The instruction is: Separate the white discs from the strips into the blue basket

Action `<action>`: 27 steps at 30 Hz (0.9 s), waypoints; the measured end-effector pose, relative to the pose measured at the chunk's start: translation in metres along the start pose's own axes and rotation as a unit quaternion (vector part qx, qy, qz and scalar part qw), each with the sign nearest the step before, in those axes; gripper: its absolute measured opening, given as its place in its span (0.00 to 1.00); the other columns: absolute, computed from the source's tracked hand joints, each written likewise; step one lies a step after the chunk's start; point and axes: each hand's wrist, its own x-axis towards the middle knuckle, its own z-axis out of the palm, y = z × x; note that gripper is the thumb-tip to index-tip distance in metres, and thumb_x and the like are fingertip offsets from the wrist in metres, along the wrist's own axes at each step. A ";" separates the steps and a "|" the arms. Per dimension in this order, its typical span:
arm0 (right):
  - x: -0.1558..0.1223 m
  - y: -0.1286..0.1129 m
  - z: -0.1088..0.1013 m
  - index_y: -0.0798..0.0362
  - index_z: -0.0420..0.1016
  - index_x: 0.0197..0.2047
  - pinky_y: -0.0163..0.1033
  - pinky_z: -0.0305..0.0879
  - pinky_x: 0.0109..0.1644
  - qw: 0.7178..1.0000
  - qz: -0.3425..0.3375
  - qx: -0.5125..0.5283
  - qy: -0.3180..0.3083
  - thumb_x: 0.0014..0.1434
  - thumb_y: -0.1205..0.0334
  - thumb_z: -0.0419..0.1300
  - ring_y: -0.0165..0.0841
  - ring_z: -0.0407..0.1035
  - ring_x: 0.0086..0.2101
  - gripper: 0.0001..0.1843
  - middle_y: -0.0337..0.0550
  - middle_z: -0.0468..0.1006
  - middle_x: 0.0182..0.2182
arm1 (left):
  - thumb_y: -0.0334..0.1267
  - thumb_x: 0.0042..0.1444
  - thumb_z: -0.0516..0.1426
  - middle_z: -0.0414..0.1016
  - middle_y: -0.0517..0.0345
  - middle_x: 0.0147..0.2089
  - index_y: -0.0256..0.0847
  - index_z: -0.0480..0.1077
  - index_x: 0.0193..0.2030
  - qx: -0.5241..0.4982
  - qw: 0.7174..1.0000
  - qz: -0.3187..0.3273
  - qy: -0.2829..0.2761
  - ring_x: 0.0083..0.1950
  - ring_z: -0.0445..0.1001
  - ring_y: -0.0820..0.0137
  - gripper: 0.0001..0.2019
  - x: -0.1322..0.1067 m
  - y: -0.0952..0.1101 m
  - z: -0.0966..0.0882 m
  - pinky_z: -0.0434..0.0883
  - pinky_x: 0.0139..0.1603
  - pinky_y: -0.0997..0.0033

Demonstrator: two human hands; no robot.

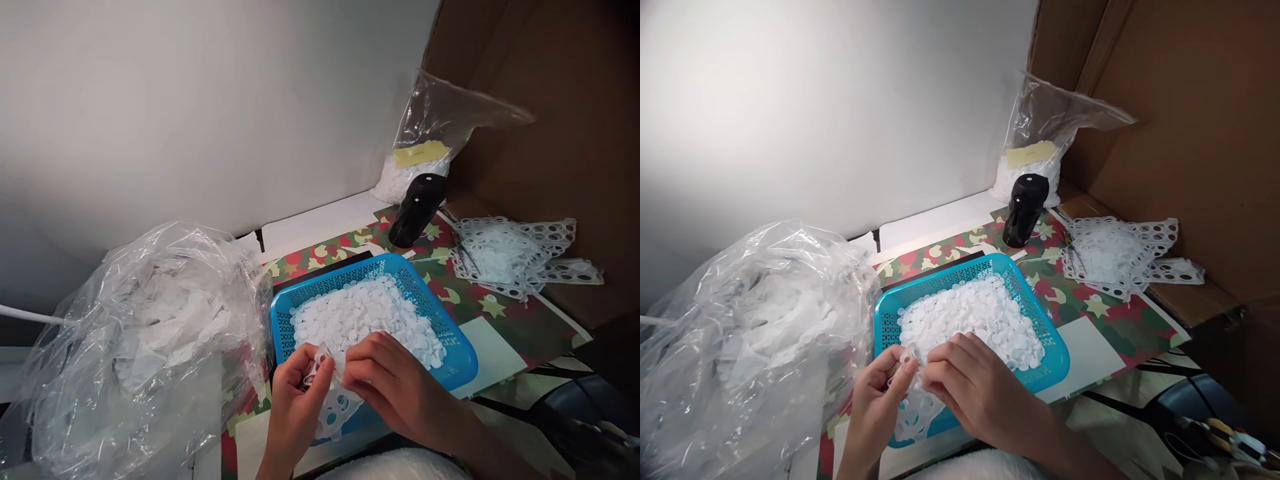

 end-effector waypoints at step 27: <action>0.004 -0.002 0.003 0.48 0.69 0.44 0.33 0.62 0.40 0.962 0.161 0.216 0.039 0.64 0.68 0.55 0.27 0.66 0.36 0.07 0.36 0.72 0.36 | 0.44 0.47 0.59 0.54 0.68 0.17 0.38 0.61 0.24 -0.200 0.975 -0.090 -0.045 0.17 0.49 0.81 0.13 0.004 0.001 -0.016 0.47 0.17 0.82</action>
